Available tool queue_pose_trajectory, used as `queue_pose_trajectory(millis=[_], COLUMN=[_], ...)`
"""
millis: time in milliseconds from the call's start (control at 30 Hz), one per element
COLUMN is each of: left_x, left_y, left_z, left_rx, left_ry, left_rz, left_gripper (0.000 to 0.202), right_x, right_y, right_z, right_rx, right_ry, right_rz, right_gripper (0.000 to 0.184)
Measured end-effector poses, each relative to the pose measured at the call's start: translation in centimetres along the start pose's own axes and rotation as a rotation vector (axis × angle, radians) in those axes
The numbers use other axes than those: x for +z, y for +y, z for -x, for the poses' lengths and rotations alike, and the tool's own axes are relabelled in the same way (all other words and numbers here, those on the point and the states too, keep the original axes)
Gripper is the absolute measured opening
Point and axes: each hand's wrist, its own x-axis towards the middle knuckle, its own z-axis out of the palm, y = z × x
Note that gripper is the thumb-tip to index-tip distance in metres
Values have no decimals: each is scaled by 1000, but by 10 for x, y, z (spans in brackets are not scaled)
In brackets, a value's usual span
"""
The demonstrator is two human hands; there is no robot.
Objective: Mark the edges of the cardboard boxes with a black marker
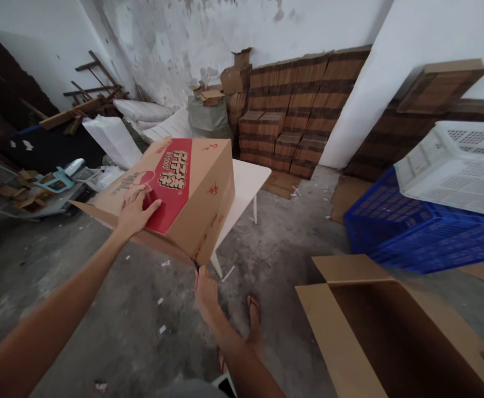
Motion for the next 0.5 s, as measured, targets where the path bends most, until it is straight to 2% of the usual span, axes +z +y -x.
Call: queue_pose_trajectory(millis=[133, 233, 333, 433, 500], left_x=[1, 1, 2, 3, 3], left_y=[0, -1, -2, -3, -4], left_z=[0, 0, -2, -2, -1], left_rx=[16, 16, 8, 11, 23], left_ry=[4, 8, 2, 6, 8], left_rz=[-9, -9, -13, -16, -12], left_gripper=[61, 61, 60, 60, 60], right_x=[18, 20, 15, 13, 18], right_y=[19, 28, 23, 15, 22], right_z=[3, 6, 5, -1, -1], right_rx=[16, 2, -46, -94, -89], right_ry=[-3, -7, -6, 47, 46], right_rz=[-6, -27, -67, -113, -123], right_gripper=[31, 33, 36, 35, 33])
